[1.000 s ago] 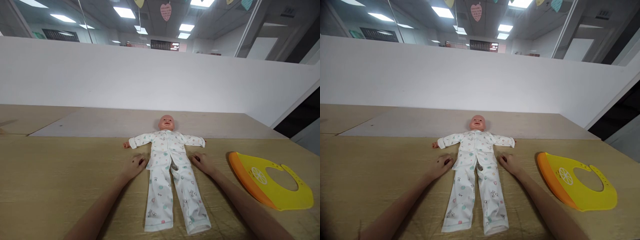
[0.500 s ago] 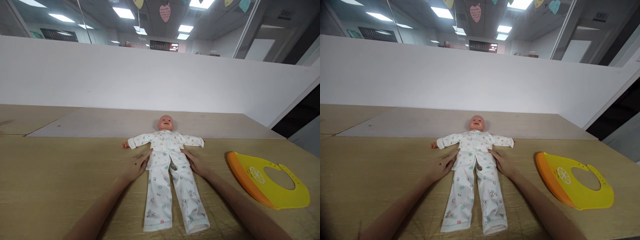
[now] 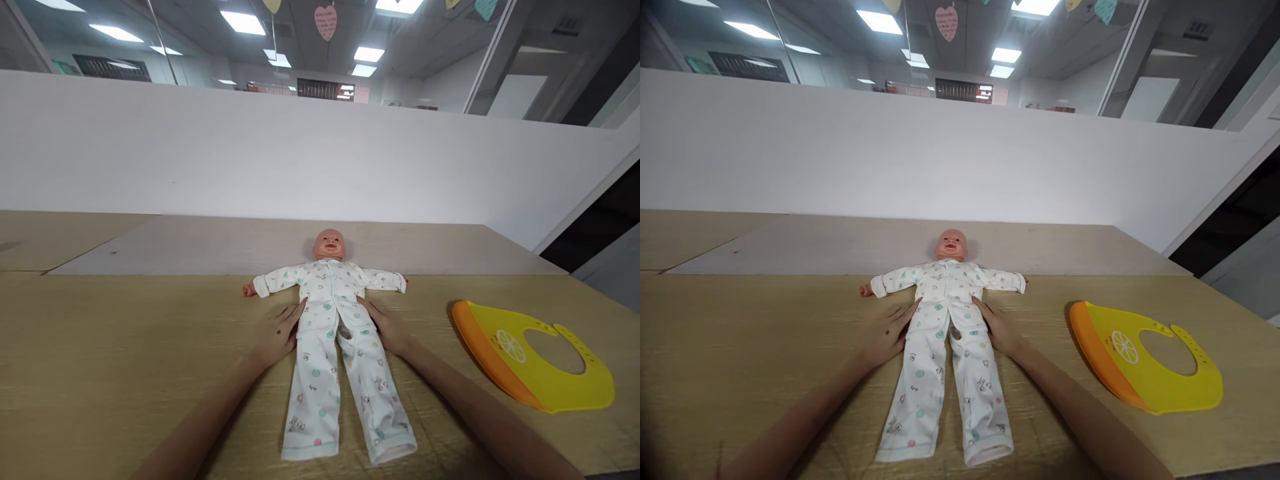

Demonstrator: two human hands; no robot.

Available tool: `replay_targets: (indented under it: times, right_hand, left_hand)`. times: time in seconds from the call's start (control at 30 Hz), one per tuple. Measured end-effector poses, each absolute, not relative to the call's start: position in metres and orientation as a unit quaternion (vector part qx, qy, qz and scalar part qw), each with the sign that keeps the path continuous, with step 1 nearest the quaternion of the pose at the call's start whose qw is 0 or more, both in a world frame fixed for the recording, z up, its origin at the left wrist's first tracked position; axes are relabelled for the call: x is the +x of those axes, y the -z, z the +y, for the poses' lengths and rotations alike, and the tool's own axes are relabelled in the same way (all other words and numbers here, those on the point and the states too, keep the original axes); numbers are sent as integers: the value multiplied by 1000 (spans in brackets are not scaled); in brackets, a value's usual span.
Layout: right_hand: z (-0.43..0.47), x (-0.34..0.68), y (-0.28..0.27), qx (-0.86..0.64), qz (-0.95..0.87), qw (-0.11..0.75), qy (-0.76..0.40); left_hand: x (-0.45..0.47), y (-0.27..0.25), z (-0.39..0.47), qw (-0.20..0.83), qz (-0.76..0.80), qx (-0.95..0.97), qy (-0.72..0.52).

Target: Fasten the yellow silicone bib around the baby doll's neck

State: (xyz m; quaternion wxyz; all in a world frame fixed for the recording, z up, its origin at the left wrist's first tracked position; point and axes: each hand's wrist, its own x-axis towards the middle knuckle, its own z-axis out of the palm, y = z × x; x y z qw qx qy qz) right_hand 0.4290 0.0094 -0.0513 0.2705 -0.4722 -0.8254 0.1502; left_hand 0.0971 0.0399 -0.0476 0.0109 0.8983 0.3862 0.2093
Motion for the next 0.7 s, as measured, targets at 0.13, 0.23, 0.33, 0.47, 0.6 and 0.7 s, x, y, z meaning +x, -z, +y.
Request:
replay_targets:
  times: [0.13, 0.23, 0.33, 0.47, 0.6, 0.7]
  right_hand:
    - [10, 428, 51, -459, -829, 280, -153]
    - [8, 427, 46, -462, -836, 255, -150]
    - [6, 426, 43, -469, -839, 231, -148]
    - [7, 430, 45, -487, -824, 255, -140]
    - [15, 448, 51, -564, -779, 252, -103]
    - [24, 466, 56, -602, -748, 263, -93]
  left_hand:
    - [99, 47, 40, 21, 380, 903, -198]
    - [99, 48, 41, 33, 378, 904, -199]
    - [97, 52, 40, 44, 389, 893, -223]
    - [94, 56, 41, 57, 420, 865, -270]
    - [88, 55, 48, 51, 456, 833, -308]
    - [80, 54, 55, 50, 475, 814, -330]
